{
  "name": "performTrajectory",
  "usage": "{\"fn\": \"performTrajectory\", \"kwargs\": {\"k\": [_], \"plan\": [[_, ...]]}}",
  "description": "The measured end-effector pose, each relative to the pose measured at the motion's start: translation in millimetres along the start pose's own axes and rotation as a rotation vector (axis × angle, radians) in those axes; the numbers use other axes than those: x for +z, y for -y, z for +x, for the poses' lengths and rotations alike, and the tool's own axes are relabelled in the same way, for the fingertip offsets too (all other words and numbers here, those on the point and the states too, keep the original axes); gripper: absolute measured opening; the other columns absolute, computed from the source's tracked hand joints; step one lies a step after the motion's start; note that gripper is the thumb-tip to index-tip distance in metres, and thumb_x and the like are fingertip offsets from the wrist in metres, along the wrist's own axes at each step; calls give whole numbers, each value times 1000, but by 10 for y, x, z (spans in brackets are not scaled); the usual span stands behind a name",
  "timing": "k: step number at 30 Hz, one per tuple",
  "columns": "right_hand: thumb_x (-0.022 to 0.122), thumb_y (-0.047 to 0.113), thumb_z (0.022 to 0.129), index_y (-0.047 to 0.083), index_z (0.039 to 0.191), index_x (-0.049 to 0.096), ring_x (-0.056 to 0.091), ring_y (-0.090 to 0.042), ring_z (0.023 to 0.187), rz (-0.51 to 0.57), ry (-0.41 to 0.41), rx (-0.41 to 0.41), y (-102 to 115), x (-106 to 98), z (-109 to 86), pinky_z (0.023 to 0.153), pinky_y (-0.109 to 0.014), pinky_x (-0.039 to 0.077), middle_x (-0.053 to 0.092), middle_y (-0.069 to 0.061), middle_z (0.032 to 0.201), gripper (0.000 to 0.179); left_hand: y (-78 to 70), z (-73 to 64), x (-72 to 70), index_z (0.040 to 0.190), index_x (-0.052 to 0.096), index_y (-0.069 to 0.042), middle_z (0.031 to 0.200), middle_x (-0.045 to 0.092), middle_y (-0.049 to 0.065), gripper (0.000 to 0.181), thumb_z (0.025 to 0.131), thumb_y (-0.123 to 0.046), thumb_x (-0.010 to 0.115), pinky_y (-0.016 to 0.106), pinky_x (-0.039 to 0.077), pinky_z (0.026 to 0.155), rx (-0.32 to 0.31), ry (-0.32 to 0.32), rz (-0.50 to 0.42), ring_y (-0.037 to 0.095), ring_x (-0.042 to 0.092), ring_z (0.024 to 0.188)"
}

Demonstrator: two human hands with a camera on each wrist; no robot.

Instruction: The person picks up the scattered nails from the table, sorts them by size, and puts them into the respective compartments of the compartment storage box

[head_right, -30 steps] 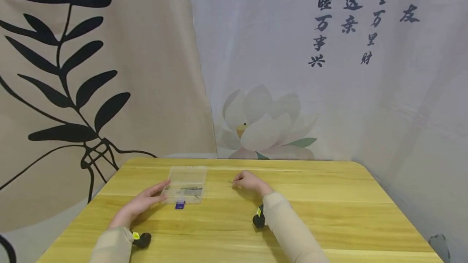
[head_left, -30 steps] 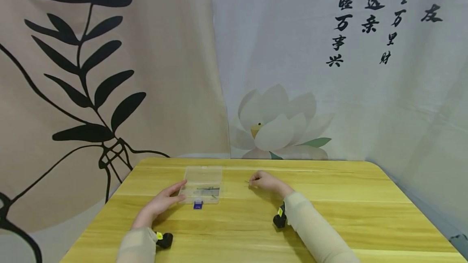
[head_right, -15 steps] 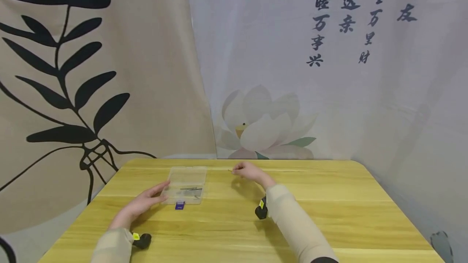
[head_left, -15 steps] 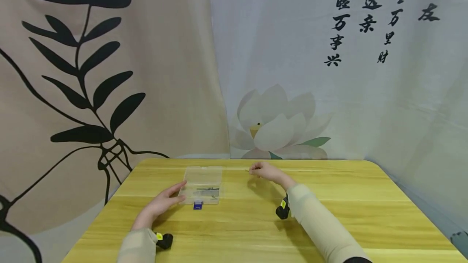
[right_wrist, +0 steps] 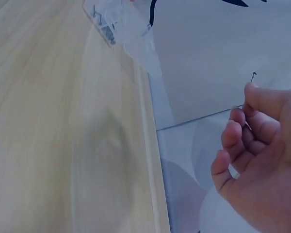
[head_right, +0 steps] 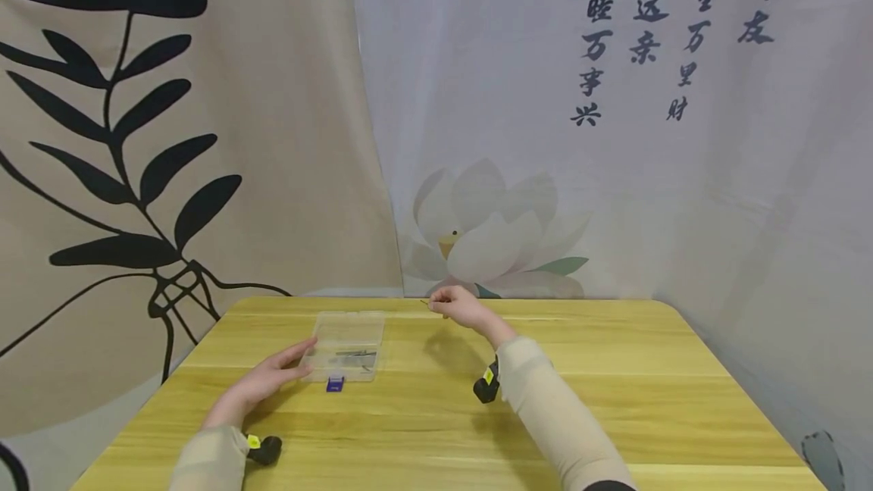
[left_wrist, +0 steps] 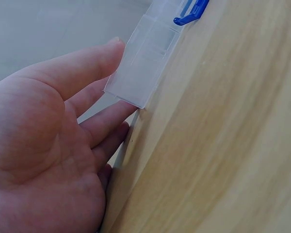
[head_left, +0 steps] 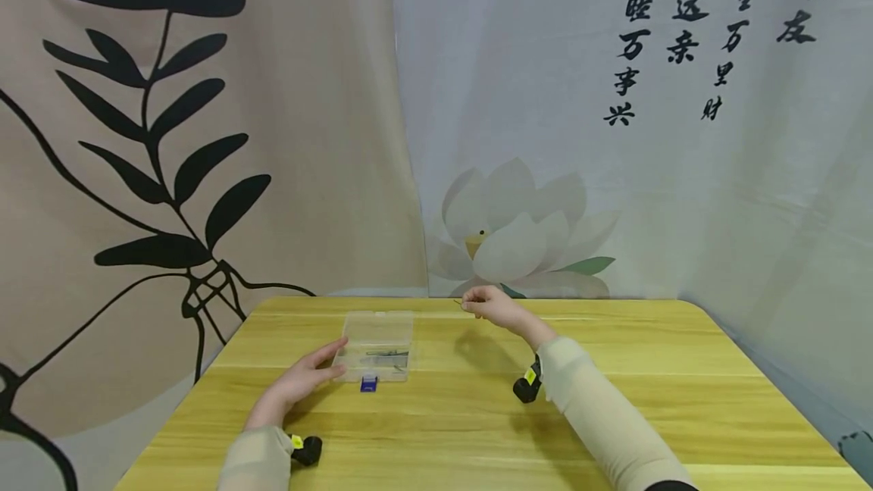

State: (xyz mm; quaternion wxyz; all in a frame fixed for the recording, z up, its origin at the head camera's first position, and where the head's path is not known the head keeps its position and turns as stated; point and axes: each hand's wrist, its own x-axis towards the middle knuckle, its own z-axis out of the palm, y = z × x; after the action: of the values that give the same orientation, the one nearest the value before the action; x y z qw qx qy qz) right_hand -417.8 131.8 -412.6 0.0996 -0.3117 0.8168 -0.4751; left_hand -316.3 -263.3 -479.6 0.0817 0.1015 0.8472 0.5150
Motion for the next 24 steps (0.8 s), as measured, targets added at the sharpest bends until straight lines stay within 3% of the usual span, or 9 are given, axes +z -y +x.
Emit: {"fn": "performTrajectory", "kwargs": {"k": [3,6,11,13,16,20,24], "plan": [[51,17,102,-4,106,58,49,-20,84,23,-13,1,-5,43,2,75,-35,46,57,-13,98,23,7,-10,7,153,28,-8,156,20,23,64,99,-24,58,64,19,109,-6,-4,-5,45,14,142],[52,16,101,-5,106,58,48,-24,84,50,-19,19,-15,101,4,80,-47,46,56,-21,98,23,17,-13,13,153,28,-9,156,21,22,64,99,-24,57,64,18,109,-12,-4,-5,45,14,142],[53,14,101,-6,106,59,51,-40,93,57,-41,48,-22,223,18,87,-60,42,56,-18,100,22,33,-2,7,154,28,-10,157,21,20,63,99,-23,57,62,18,110,-17,-6,-21,43,14,143],[53,15,100,-5,105,60,51,-39,95,36,-51,47,-23,284,32,86,-56,44,55,-12,102,21,37,5,1,154,27,-10,157,20,21,63,99,-23,57,63,19,110,-14,-5,-22,43,13,143],[53,14,100,-1,103,61,51,-26,86,-12,-47,25,-22,389,66,77,-44,47,55,-7,101,17,43,11,-8,154,28,-10,157,20,21,63,99,-23,57,63,19,109,-12,-9,-18,44,14,143],[53,10,100,-4,99,62,44,-15,71,-57,-36,-48,7,520,108,63,-29,40,56,-6,95,16,52,12,-14,154,28,-11,157,21,20,63,99,-24,57,64,18,109,-14,-11,-14,44,13,143],[56,7,98,-5,95,62,41,-12,63,-64,-48,-104,64,620,151,57,-25,37,57,-8,93,14,55,11,-18,154,29,-11,157,23,20,63,99,-24,57,65,17,109,-11,-17,-1,44,13,143]]}}
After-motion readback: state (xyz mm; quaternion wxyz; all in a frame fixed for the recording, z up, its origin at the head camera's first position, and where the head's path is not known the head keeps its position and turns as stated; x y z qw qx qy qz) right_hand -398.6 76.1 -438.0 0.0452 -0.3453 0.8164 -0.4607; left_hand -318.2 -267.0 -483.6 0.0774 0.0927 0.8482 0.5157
